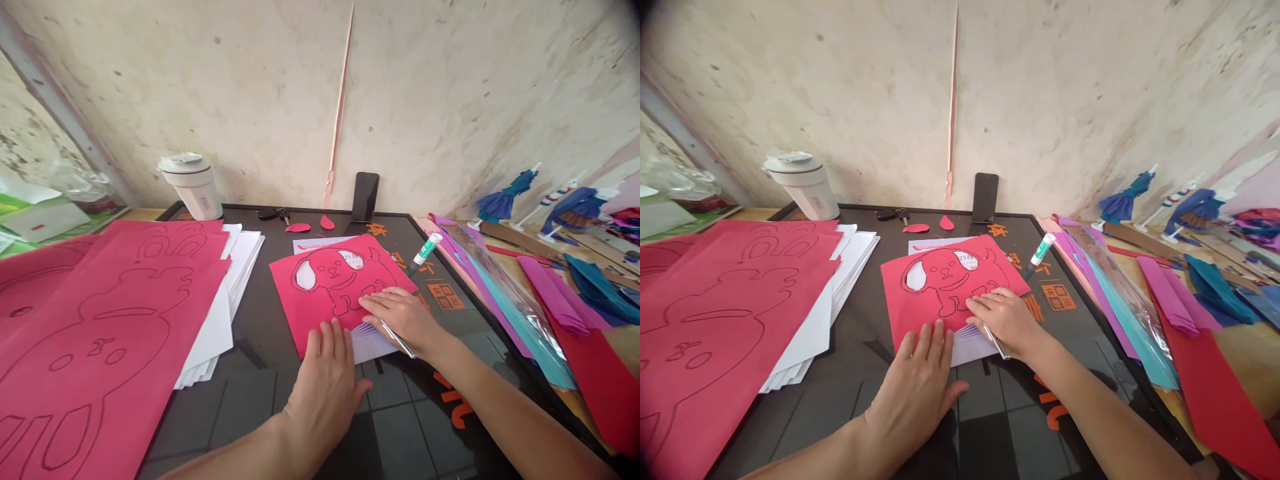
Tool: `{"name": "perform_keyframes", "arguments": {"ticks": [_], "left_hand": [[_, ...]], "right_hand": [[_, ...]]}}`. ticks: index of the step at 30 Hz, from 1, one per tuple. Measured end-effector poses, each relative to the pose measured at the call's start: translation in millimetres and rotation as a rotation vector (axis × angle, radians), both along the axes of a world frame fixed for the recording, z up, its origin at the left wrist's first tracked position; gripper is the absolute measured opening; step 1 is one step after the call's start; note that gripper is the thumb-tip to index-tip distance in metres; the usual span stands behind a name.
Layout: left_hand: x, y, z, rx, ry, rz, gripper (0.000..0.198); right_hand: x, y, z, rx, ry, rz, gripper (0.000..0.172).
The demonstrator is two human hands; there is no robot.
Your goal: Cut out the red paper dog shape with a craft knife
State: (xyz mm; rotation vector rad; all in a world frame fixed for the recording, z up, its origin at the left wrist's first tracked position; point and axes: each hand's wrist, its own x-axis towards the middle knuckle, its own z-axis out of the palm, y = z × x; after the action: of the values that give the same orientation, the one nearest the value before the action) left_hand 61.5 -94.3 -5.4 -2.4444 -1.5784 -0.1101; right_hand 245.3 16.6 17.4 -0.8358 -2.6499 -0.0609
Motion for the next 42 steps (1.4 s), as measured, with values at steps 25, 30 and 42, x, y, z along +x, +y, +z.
{"name": "perform_keyframes", "arguments": {"ticks": [25,30,42], "left_hand": [[9.1,-3.8,-0.7,-0.073,0.069,0.116,0.076],[9.5,-4.1,-1.4,-0.081,0.018,0.128,0.075],[2.7,-0.9,7.8,-0.054,0.043,0.075,0.074]], "right_hand": [[-9.1,9.9,-5.0,-0.883,0.433,-0.084,0.03],[-10.1,10.7,-4.8,-0.882,0.402,-0.065,0.033],[-8.7,17.0,14.1,-1.021,0.622,-0.121,0.031]]}}
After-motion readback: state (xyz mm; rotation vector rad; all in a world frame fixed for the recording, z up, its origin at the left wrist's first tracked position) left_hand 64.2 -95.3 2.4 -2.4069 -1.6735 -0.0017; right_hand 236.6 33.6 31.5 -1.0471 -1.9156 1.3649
